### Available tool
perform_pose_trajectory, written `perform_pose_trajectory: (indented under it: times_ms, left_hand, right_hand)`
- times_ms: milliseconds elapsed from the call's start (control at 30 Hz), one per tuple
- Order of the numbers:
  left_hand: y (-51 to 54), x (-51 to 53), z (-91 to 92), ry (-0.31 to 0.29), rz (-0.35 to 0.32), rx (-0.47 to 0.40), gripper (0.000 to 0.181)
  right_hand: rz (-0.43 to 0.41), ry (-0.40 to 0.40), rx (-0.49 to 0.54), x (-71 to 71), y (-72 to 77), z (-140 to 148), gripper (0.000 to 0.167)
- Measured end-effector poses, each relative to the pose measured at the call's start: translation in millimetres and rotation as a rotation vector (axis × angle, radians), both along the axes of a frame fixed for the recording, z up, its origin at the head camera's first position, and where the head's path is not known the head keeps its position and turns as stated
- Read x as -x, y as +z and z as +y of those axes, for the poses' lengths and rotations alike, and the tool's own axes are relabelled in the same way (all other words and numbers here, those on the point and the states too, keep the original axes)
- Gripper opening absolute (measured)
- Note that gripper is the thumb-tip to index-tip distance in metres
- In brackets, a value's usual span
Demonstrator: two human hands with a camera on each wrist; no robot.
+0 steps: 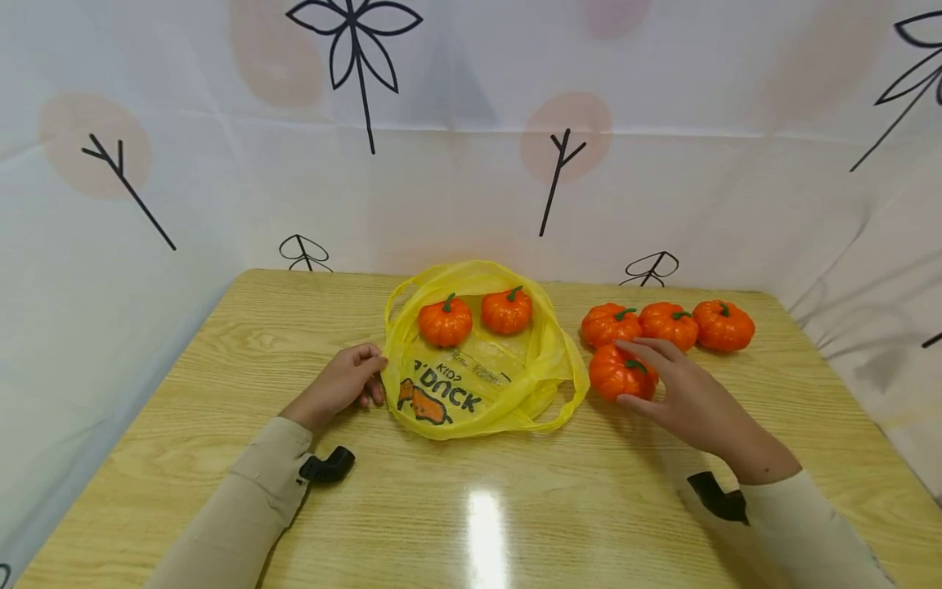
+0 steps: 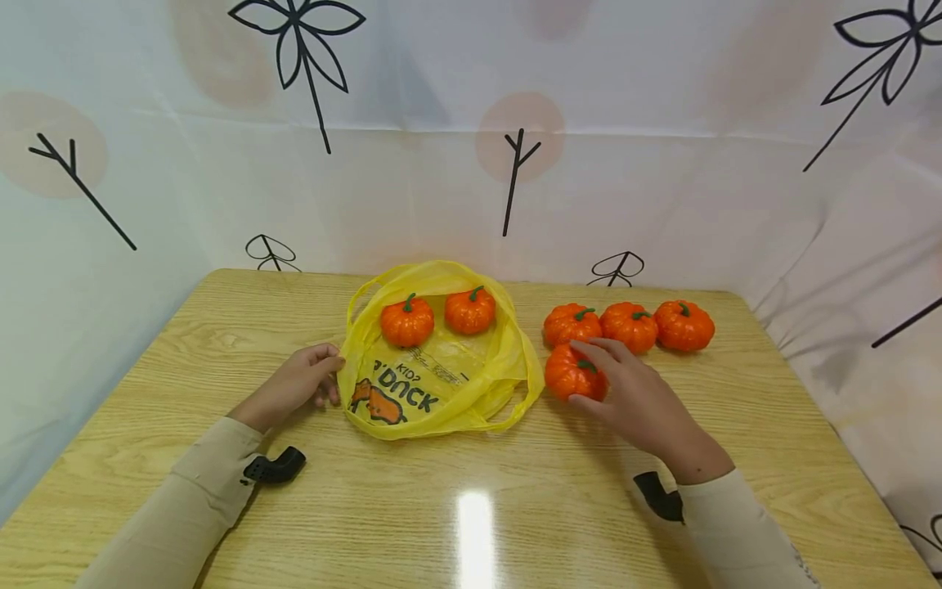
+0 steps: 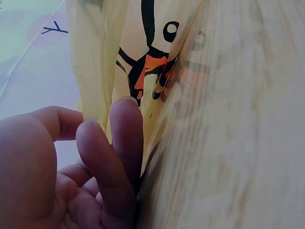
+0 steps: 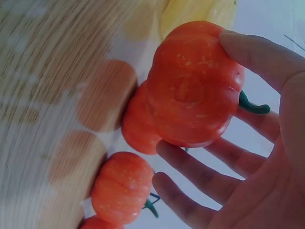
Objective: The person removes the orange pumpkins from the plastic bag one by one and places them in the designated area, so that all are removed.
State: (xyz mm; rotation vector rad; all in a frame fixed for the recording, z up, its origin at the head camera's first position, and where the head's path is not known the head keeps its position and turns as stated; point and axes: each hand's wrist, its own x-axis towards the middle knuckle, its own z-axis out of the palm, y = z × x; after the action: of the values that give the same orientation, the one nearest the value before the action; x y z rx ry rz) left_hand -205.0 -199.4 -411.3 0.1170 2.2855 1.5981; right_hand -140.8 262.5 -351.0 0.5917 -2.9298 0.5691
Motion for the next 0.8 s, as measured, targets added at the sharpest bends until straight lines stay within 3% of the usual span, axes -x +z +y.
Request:
perform_pose_trajectory:
  times_ms: [800]
  left_hand:
    - [-0.1, 0.0, -0.4, -0.001, 0.008, 0.008, 0.024]
  right_hand:
    - [-0.128, -0.062, -0.015, 9.8, -11.5, 16, 0.072]
